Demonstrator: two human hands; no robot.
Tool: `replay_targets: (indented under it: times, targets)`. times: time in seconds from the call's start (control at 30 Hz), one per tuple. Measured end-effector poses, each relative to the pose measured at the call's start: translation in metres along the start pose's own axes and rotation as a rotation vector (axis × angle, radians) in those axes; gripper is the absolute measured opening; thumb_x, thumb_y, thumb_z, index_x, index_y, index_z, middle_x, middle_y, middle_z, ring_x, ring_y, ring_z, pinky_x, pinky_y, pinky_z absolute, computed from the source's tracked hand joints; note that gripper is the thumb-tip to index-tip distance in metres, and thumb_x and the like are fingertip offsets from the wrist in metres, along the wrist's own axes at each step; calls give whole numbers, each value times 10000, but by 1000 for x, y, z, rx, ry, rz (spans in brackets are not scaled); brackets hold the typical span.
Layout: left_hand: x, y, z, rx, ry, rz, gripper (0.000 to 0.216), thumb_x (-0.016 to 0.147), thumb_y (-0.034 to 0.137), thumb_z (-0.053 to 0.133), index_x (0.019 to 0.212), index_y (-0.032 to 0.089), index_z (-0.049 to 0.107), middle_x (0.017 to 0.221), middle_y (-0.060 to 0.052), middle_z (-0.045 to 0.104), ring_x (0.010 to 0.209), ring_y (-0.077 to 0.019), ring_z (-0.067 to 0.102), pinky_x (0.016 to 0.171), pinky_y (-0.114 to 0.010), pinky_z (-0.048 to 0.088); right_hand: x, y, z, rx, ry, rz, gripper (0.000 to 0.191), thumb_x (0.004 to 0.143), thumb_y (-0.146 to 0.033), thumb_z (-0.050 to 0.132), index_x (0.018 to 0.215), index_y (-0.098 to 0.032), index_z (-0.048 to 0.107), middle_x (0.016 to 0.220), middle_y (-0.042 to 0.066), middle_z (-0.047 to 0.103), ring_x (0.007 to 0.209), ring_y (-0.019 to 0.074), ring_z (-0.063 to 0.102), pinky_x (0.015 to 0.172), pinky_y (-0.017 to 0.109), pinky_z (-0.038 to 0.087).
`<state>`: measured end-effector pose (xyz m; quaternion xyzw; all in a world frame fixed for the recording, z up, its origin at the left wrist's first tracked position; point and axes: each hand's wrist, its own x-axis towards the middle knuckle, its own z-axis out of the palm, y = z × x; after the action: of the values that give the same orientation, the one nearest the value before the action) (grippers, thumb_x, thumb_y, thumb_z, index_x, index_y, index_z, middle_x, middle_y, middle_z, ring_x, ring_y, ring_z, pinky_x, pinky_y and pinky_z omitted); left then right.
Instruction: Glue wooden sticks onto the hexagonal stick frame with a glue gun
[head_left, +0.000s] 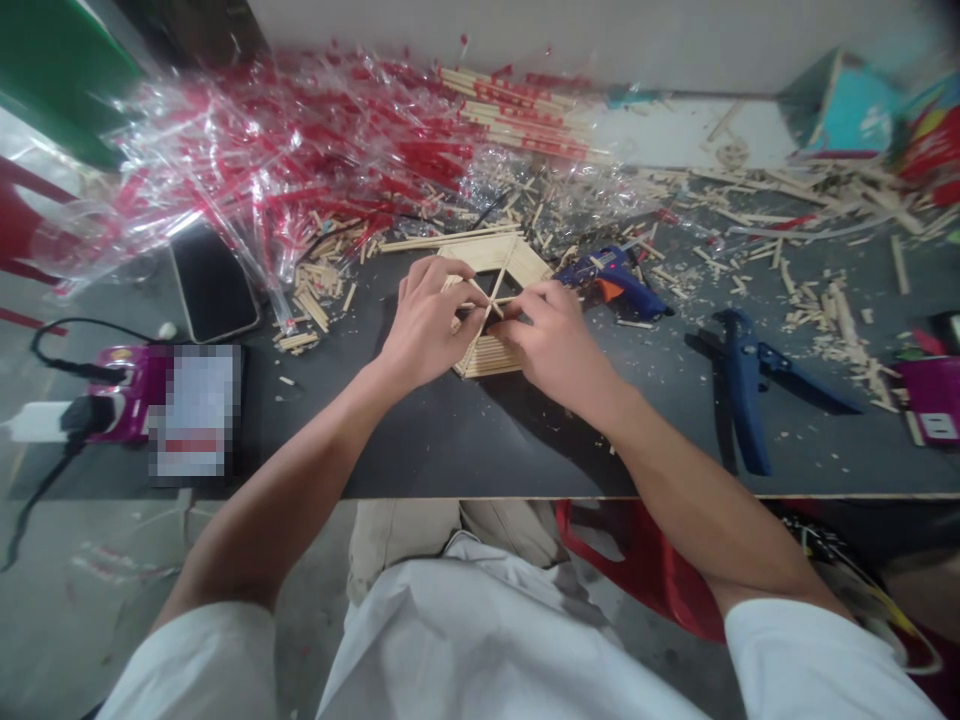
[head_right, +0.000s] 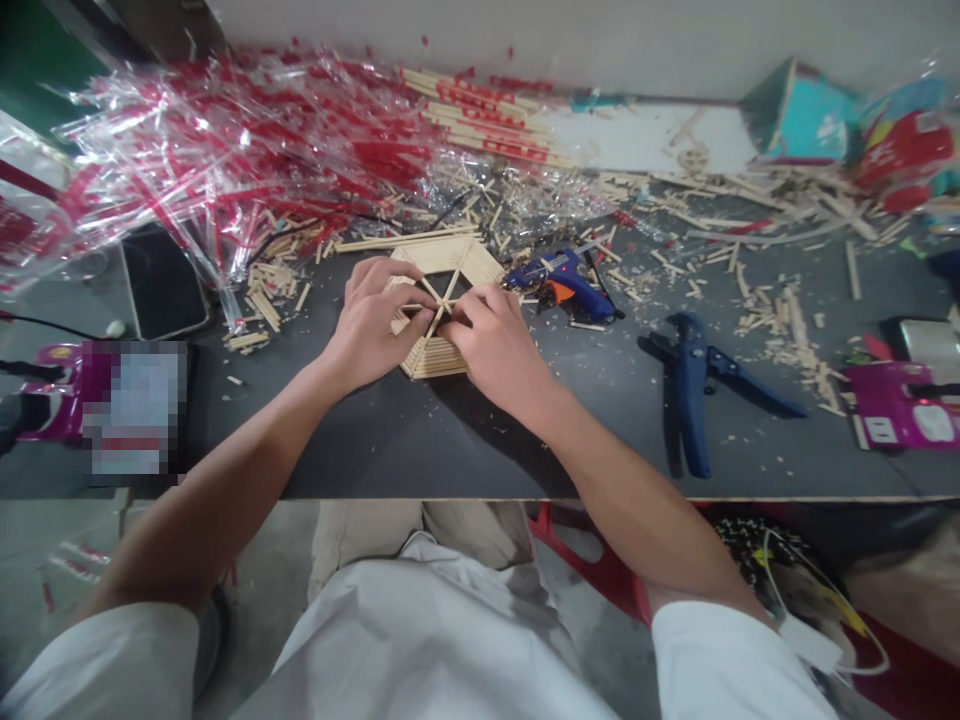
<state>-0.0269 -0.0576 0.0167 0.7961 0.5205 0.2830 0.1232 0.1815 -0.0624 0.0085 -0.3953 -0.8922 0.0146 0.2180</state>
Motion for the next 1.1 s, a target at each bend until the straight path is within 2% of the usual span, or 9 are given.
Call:
replay_targets:
  times: [0.1,0.2,0.3,0.4,0.73,0.93,1.1]
  targets:
    - [0,0,-2,-25,-41,104,193,1037,295,586,1031,229,767,1295,-105,672,1333,-314,540,1152,-530,410,1,6,-6,54,36,21,252,1058,-212,565,967,-209,800,1044,111,723,1127,302,562,964,483,466]
    - [-1,1,-3,-19,-80,167,231,1047,322,586,1011,219,789,1260,-115,695,1316,-322,551,1130,-524,421,0,15,-19,131,81,119,234,1045,-223,577,1020,-211,809,999,110,720,1052,291,599,956,477,491]
    - [-2,3,-1,-1,-97,187,241,1044,327,605,980,209,806,1251,-117,709,1315,-331,555,1111,-521,430,-4,23,-31,222,58,236,226,1027,-215,584,1073,-221,805,990,96,721,892,244,642,845,422,522]
    - [-2,7,1,9,-93,193,247,1045,314,609,959,201,811,1233,-115,723,1290,-325,573,1095,-513,442,-7,25,-35,285,5,267,192,996,-195,616,1041,-208,803,986,93,732,791,209,653,769,378,526]
    - [1,10,10,1,-75,159,246,1033,286,615,869,193,774,1178,-105,728,1200,-288,612,1067,-484,486,-4,20,-29,345,-111,251,201,991,-166,602,969,-167,802,926,96,716,865,224,674,826,359,514]
    - [1,10,11,-15,-58,168,238,1024,280,620,854,190,760,1168,-103,727,1181,-283,621,1053,-480,500,-5,19,-30,351,-98,250,207,1001,-168,577,972,-171,782,931,92,703,872,222,658,830,359,496]
    - [4,1,6,-29,-47,129,221,1038,292,601,915,207,764,1166,-98,725,1177,-279,618,1095,-507,469,-6,16,-29,386,-59,212,208,1021,-208,571,1052,-176,773,996,99,696,863,214,638,817,362,494]
